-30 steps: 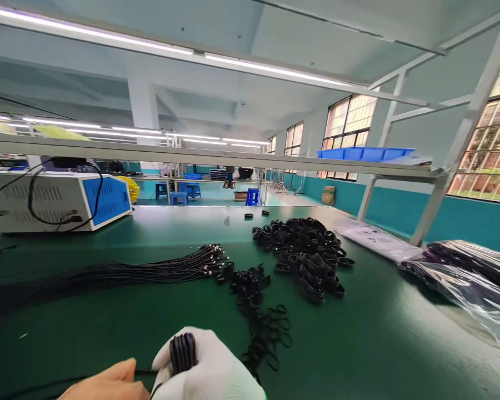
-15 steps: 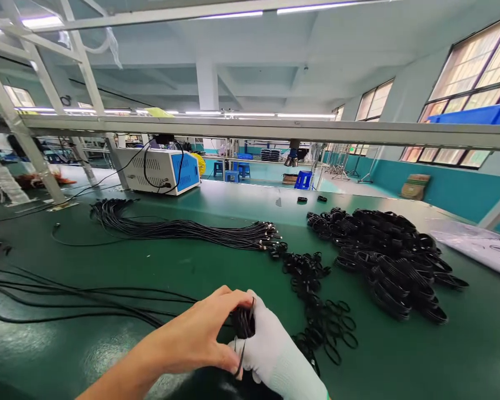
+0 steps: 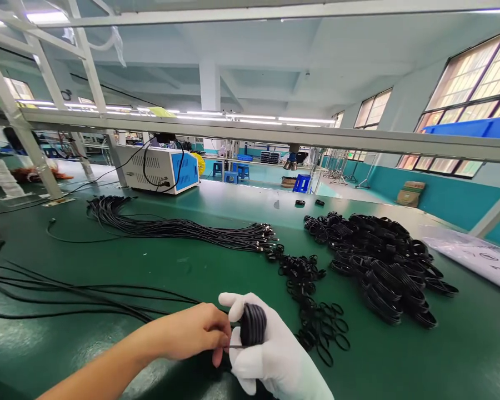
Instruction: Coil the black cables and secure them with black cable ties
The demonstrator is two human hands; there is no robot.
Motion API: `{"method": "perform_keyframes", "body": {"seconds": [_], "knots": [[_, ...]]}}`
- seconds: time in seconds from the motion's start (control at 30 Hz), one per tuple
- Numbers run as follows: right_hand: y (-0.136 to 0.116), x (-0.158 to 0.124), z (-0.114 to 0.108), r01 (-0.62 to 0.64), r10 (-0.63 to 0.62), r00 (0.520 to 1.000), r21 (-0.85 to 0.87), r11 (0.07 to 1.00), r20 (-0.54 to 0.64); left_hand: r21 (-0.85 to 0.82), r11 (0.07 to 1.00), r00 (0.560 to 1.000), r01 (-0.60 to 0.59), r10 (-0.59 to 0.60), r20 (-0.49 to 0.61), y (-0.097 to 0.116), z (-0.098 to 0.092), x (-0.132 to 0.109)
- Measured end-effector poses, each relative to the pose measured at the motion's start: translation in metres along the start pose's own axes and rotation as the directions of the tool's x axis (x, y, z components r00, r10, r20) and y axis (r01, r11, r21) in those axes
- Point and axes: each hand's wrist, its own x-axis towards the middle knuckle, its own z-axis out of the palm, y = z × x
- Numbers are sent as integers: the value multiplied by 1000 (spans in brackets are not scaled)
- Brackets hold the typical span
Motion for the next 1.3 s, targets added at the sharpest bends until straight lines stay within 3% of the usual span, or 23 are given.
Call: {"method": "perform_keyframes", "body": {"seconds": [0.07,0.17,0.33,0.47,0.57,0.63,0.7,0.8,0.83,0.87,0.93,0.97,1.03,1.17,1.3], "knots": [[5,-1,-4,50,-61,996,159,986,64,-266,964,997,-31,10,-81,4,3,-7],[11,2,-4,92,-116,989,232,968,95,-549,823,965,-147,-2,-260,17,6,-15],[14,5,2,25,-57,985,198,980,161,-624,761,929,-178,-79,-361,28,21,-5],[9,3,2,36,-51,994,154,987,95,-622,746,900,-237,-73,-430,25,24,3],[5,5,4,7,-5,998,43,999,-63,-408,861,778,-305,-22,-627,29,19,-2],[8,10,6,-75,42,970,-133,988,-239,-141,971,725,-194,45,-687,36,20,-7],[16,16,8,-132,-19,899,-313,941,-437,151,989,744,-2,102,-661,45,26,-10],[27,22,11,-110,-135,811,-374,921,-570,444,856,805,265,56,-590,49,37,-6],[28,22,12,-100,-117,820,-342,934,-560,483,816,814,317,27,-580,48,39,-3],[26,20,12,-95,-60,860,-275,957,-506,502,800,823,329,17,-568,44,40,-1],[19,14,9,-108,85,960,-74,991,-268,503,831,841,236,84,-534,35,37,2],[14,11,7,-123,127,985,40,992,-115,497,854,845,158,144,-515,30,35,2],[7,7,2,-147,125,986,213,966,113,495,868,836,45,239,-494,23,31,2],[6,7,-4,-119,81,986,271,955,146,525,850,822,56,259,-507,22,31,1],[14,9,-4,-139,127,989,202,969,70,560,824,810,91,266,-522,27,37,-1]]}}
